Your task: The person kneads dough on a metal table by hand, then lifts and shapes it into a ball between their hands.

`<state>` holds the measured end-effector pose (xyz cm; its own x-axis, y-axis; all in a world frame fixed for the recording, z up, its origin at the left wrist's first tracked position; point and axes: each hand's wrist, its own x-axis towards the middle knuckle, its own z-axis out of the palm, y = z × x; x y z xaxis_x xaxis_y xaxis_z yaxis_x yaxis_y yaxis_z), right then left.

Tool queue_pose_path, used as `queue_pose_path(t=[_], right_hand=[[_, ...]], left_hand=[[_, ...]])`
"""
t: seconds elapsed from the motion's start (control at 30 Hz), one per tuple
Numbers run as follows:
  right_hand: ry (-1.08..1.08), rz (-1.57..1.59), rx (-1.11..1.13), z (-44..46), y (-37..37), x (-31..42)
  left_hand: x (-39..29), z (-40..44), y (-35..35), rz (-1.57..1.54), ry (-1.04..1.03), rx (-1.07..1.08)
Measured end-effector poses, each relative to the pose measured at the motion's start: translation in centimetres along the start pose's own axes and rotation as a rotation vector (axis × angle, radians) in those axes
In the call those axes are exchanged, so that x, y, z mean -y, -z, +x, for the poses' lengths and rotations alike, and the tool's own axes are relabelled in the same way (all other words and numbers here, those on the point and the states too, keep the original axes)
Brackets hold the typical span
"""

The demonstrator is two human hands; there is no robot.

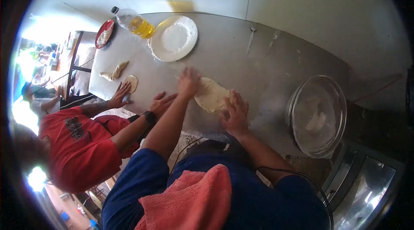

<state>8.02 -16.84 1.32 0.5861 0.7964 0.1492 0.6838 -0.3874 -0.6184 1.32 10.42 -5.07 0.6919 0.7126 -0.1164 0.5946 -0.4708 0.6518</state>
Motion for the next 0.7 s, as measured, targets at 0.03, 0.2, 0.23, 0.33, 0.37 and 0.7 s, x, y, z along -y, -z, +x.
queue_pose_path(t=[0.03, 0.2, 0.23, 0.33, 0.37, 0.7], right_hand=[[0.014, 0.007, -0.004, 0.1, -0.6, 0.0], [0.003, -0.056, 0.174, -1.4, -1.9, -0.6], [0.003, -0.065, 0.171, -1.6, -1.5, -0.8], [0.094, -0.103, 0.138, -1.3, -0.4, -1.1], [0.043, -0.045, 0.161, -0.9, -0.1, -0.8], [0.035, -0.075, 0.174, -0.2, -1.4, -0.5]], left_hand=[[0.4, -1.4, -1.0, 0.206, -0.014, 0.117], [-8.5, -7.2, 2.7, 0.036, 0.208, 0.216], [-9.8, -6.9, 3.5, 0.029, 0.203, 0.216], [-10.3, -5.9, 1.5, 0.249, -0.065, -0.301], [-9.0, -5.7, -0.8, 0.244, -0.059, -0.303], [-7.9, 4.0, -3.7, 0.359, -0.186, -0.149]])
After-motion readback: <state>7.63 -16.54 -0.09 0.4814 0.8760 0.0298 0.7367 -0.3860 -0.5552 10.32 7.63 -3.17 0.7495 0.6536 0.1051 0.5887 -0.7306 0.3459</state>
